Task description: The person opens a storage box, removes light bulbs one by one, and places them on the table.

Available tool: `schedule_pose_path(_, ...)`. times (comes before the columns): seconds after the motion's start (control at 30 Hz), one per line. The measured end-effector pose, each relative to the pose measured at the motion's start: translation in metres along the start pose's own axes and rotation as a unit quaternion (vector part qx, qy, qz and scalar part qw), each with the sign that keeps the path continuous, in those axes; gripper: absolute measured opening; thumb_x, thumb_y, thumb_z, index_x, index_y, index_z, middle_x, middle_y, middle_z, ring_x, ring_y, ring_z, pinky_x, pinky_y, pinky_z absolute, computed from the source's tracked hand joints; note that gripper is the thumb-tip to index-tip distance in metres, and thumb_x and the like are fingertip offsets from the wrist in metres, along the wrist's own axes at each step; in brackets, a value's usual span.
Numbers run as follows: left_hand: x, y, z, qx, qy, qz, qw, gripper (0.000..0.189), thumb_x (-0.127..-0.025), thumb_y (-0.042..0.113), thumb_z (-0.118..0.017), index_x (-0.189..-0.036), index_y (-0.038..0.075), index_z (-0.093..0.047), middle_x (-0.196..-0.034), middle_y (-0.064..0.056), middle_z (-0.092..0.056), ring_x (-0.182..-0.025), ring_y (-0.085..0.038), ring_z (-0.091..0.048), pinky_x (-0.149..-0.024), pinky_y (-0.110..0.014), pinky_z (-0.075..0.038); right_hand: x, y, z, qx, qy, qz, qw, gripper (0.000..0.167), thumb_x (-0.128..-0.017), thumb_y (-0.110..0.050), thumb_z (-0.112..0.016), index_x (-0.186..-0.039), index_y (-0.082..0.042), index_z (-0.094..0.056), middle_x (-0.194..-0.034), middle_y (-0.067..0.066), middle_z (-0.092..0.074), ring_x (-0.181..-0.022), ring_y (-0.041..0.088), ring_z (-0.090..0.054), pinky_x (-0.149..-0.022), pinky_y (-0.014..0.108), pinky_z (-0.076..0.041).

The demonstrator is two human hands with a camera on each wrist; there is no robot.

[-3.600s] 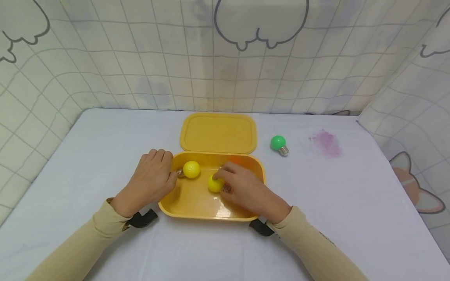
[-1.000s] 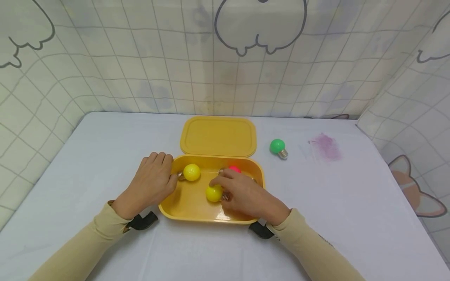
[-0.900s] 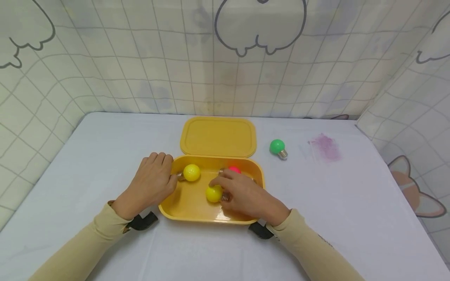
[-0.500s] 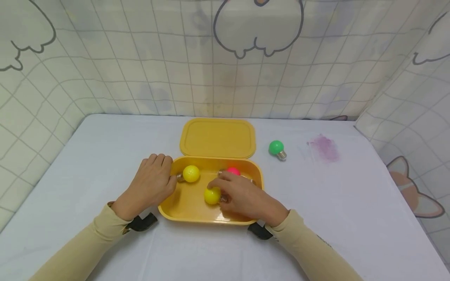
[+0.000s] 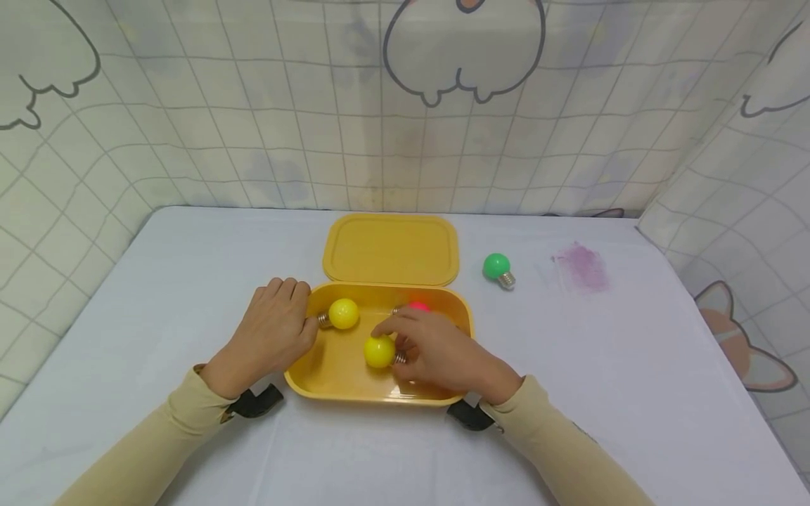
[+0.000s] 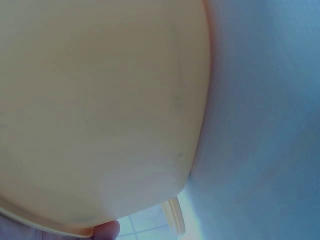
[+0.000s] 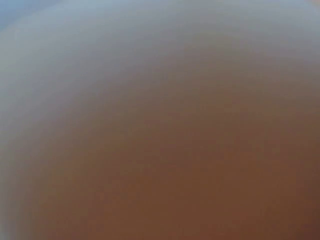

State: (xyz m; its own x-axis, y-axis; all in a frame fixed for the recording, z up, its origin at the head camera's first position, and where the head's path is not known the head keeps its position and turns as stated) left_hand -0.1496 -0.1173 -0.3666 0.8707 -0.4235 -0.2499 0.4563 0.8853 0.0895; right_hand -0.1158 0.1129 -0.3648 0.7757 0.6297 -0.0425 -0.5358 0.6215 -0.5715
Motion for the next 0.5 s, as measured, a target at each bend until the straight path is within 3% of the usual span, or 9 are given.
schedule_pose_path(0.33,0.0,0.0,-0.001,-0.006,0.005,0.0,1.0,0.021,-0.092,0.021,-0.057,-0.088,0.003,-0.047,-0.078,-0.008,-0.041,-0.077,-0.026,-0.037,-0.07,-0.034,-0.027,0.003,0.0,0.009,-0.126,0.024,0.01,0.9917,0.049,-0.082,-0.009,-0.082,-0.128,-0.014,-0.066,-0.121,0.002,-0.068,-0.097,0.01,-0.071,-0.089,0.028,-0.061)
schedule_pose_path(0.5,0.0,0.0,-0.001,-0.009,0.018,-0.005,0.9998,0.02,-0.091,0.019,-0.057,-0.086,0.003,-0.047,-0.076,-0.008,-0.04,-0.075,-0.026,-0.036,-0.069,-0.033,-0.026,0.006,-0.003,0.014,-0.144,0.045,0.03,0.9881,0.048,-0.082,-0.007,-0.081,-0.126,-0.014,-0.066,-0.118,0.001,-0.069,-0.096,0.01,-0.07,-0.088,0.029,-0.062)
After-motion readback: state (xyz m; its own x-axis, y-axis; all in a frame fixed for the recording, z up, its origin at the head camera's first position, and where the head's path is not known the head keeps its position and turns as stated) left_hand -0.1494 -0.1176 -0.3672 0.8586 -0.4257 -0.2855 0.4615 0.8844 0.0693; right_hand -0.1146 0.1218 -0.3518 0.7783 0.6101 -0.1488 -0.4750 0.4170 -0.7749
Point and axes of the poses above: each hand's wrist, its own x-axis away from the middle knuckle, its own z-axis out of the back of the hand, y = z × x, the point moved 5 cm from there along -x, towards the middle knuckle
